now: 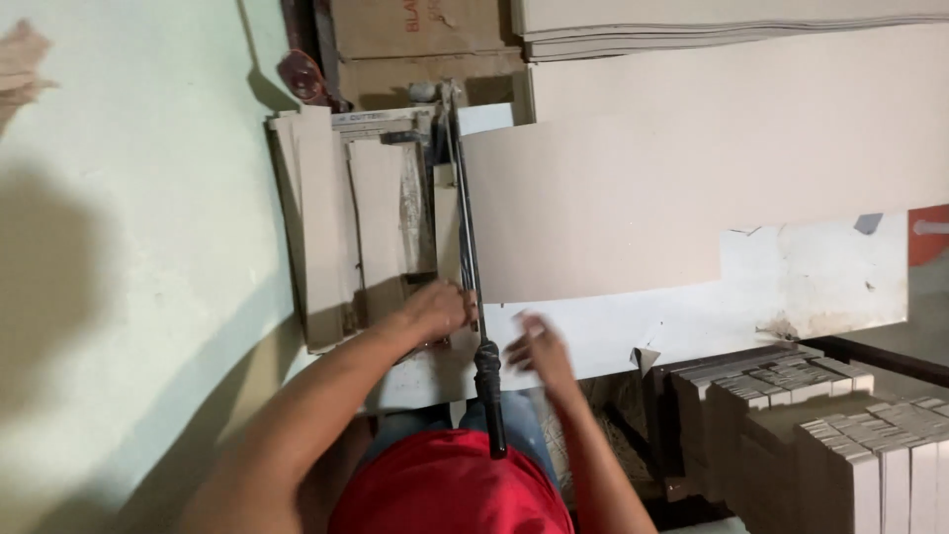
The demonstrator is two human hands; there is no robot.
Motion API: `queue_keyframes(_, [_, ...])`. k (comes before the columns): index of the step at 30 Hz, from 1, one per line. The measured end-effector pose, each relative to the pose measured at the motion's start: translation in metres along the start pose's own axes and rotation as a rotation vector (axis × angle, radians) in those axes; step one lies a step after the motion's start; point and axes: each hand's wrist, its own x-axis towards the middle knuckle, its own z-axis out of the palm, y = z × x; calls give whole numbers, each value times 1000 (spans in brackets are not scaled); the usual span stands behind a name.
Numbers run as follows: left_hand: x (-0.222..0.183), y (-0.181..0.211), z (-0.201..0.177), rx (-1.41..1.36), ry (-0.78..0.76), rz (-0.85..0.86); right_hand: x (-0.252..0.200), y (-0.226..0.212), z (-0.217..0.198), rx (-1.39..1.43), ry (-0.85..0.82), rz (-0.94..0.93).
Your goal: Using a manual paper cutter to cut thin strips from larger sheets of material.
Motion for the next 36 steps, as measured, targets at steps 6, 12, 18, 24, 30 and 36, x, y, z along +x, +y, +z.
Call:
queue_keyframes(6, [-62,-32,-54,609,90,107,85,30,-43,861,374,162])
queue_keyframes(12, [-76,-40,-128,1094,105,364,88,73,-51,1018,321,1])
queue_keyframes(18, [-54,15,-99,880,327,225,83,62,-21,771,256,82])
queue_keyframes(24, [-26,89,-94,520,180,-136,99,39,-25,702,217,44])
queue_keyframes(30, [-8,98,-73,862,169,-380,95,42,-29,-49,119,135])
queue_keyframes(36, [24,61,-55,882,162,-325,-78,-64,52,-853,2,-98])
